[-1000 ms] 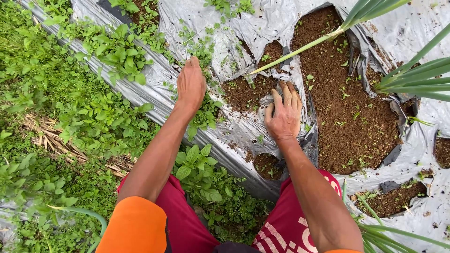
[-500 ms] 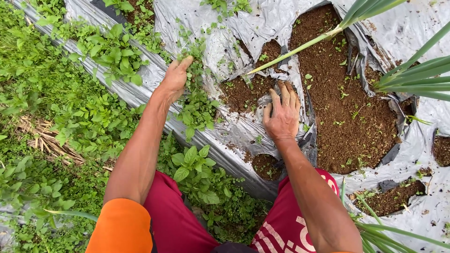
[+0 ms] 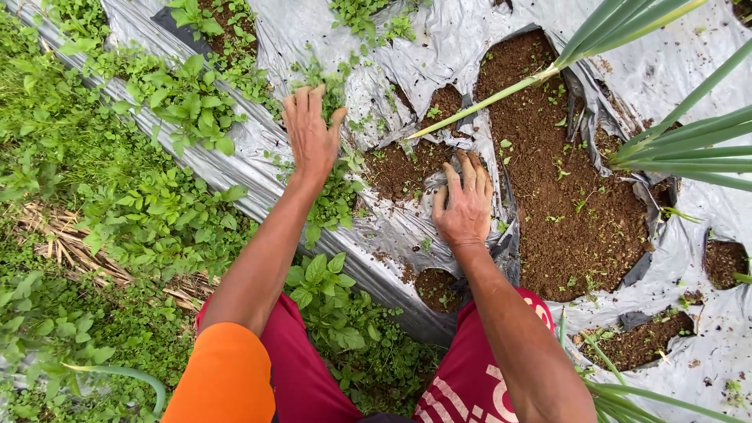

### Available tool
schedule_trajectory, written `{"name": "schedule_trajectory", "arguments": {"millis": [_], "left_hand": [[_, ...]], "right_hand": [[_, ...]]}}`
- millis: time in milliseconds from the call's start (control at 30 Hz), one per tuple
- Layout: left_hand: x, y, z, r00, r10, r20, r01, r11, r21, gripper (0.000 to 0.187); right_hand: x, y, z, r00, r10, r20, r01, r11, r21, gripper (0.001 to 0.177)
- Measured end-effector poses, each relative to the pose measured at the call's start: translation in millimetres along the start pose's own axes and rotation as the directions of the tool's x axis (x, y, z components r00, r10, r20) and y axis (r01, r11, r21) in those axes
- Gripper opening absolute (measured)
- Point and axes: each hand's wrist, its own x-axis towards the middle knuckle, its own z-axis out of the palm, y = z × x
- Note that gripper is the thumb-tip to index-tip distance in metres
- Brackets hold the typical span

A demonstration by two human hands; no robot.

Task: The person kneels on the ground and removes small weeds by hand from around the base of onion plants growing in a garden bed covered with plastic mulch. The person pulls the weeds from the soil and the plastic surface, gathering them in their hands.

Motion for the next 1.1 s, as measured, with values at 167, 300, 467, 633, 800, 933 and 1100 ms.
{"name": "schedule_trajectory", "arguments": {"millis": [167,300,467,633,800,933,1100], "left_hand": [[-2.7,-2.2,18.6,0.993,0.083,-0.078,-0.09,0.992,-0.092,0.014],[2.3,-6.4,20.9,0.993,-0.105,-0.053,0.076,0.918,-0.389,0.013],[3.7,0.3,9.7,0.98,-0.175,0.092,0.196,0.802,-0.564,0.009],[6.5,4.6,-0.1,0.906,-0.288,0.31,0.423,0.582,-0.695,0.015],[7.9,32.4,-31.0,0.941,-0.24,0.239,0.335,0.76,-0.556,0.025],[3.9,50.6,-55.7,0.962,-0.198,0.186,0.253,0.903,-0.349,0.072],[-1.5,30.6,-32.4,0.981,-0.118,0.153,0.157,0.95,-0.271,0.033]], "right_hand": [[2.8,-0.8,-5.2,0.99,-0.054,-0.133,0.048,0.998,-0.046,0.042],[3.7,-2.1,-4.8,0.984,-0.068,-0.163,0.062,0.997,-0.045,0.043],[2.5,-0.4,-3.9,0.979,-0.079,-0.186,0.072,0.996,-0.043,0.043],[1.8,-0.6,-4.0,0.975,-0.085,-0.206,0.079,0.996,-0.037,0.044],[1.0,-2.6,-6.3,0.977,-0.07,-0.201,0.066,0.997,-0.026,0.044],[0.9,0.3,-0.3,0.976,-0.07,-0.205,0.066,0.998,-0.024,0.045],[-0.1,0.6,2.0,0.983,-0.05,-0.174,0.045,0.998,-0.034,0.044]]}}
